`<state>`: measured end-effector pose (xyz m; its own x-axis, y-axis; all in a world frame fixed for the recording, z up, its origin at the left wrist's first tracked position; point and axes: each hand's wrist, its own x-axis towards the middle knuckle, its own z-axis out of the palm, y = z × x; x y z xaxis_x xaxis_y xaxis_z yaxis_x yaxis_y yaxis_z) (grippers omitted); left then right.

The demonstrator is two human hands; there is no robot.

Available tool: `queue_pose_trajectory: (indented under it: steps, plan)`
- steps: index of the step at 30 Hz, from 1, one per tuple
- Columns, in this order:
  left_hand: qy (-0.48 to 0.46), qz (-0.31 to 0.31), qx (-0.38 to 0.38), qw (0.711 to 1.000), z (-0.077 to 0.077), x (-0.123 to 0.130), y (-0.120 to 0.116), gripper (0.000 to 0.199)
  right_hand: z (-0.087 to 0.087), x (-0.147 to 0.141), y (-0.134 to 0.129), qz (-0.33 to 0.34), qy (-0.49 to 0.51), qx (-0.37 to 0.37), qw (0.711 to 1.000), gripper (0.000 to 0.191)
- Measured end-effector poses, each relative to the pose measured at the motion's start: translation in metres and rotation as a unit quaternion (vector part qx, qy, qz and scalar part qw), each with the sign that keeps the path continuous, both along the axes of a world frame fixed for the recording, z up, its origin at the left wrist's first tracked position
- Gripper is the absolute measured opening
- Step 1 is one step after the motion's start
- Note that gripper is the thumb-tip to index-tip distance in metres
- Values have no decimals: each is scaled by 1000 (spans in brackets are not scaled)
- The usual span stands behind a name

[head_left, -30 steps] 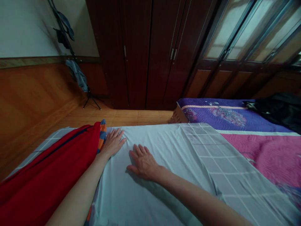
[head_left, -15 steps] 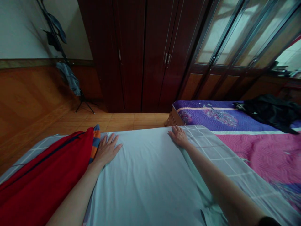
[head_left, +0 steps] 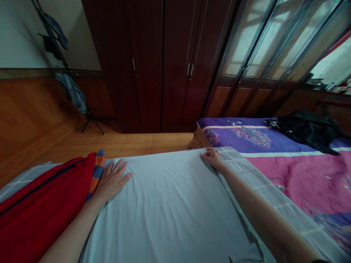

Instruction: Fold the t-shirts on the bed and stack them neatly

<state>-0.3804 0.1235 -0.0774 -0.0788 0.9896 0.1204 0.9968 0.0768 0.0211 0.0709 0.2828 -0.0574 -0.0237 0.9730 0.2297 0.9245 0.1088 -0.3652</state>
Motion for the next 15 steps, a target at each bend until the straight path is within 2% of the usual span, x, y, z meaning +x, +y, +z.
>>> queue_pose_trajectory:
  steps: [5, 10, 13, 15]
  plan:
    - [-1, -1, 11, 1000, -6, -3, 1, 64, -10, 3, 13, -7, 23, 39, 999, 18]
    - [-42, -21, 39, 998, -6, -4, 4, 67, -20, 6, 16, 10, 29, 61, 998, 21]
    - [-131, -42, 90, 986, -3, -7, 6, 68, -25, 8, 18, 24, 30, 69, 997, 24]
    - [-219, -6, 122, 968, 0, -11, 8, 65, -28, 8, 21, 34, 31, 72, 996, 22]
